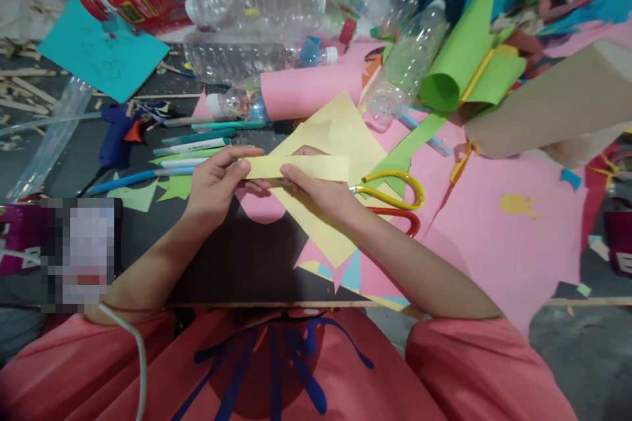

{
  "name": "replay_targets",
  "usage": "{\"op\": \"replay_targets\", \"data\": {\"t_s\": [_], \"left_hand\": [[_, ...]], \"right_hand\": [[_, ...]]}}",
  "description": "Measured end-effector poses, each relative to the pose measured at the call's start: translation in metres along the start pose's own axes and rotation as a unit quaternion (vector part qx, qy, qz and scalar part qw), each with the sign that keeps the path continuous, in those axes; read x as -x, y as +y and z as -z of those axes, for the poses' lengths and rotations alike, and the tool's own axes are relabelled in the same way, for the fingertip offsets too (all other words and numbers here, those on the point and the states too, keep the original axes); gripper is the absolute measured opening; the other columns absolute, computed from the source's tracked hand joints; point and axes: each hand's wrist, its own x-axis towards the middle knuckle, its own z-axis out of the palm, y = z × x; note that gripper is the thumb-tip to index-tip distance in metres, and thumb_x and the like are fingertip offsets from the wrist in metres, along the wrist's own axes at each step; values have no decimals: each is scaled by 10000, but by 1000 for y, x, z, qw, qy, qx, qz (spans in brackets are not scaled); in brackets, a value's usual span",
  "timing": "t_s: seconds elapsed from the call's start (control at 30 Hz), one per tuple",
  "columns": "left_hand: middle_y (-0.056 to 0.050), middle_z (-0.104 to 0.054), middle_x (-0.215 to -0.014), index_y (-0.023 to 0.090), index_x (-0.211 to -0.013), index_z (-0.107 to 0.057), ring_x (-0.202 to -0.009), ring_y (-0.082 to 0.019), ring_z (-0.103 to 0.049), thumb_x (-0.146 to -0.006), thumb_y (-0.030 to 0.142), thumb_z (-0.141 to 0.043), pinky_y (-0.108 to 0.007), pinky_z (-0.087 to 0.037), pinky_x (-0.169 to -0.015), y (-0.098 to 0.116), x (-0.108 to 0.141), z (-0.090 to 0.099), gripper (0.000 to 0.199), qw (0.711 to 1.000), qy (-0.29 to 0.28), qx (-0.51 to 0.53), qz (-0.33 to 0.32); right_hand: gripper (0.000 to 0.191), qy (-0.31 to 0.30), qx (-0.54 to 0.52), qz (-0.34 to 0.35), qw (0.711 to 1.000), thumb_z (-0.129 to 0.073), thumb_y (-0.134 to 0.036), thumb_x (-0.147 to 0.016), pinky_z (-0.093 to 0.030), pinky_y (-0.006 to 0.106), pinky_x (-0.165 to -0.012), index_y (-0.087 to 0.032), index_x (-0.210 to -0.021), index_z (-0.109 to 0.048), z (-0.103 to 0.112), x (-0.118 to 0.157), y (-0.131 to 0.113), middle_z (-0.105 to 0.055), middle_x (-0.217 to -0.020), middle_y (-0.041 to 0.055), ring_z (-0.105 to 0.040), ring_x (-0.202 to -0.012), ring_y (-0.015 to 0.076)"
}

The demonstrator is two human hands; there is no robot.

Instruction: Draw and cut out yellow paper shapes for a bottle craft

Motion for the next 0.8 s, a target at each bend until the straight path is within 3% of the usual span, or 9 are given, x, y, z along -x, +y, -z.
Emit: {"op": "replay_targets", "data": {"t_s": [0.37, 0.8], "left_hand": [[-16, -748, -689, 150, -1036, -657, -650, -197, -758, -755, 494, -744, -258, -627, -585, 1, 0, 0, 453, 1000, 21, 12, 17], [-32, -739, -702, 146, -1022, -659, -662, -225, -762, -740, 508, -751, -303, -635, -605, 0, -1, 1, 469, 1000, 26, -11, 3]], "right_hand": [[429, -19, -28, -17, 999, -738, -590, -716, -421, 261, -528, -226, -666, -516, 1, -2, 4, -534, -550, -59, -505, -520, 101], [324, -18, -39, -18, 999, -728, -480, -763, -452, 254, -549, -227, -682, -544, -1, -2, 4, -560, -586, -50, -510, -521, 93]]}}
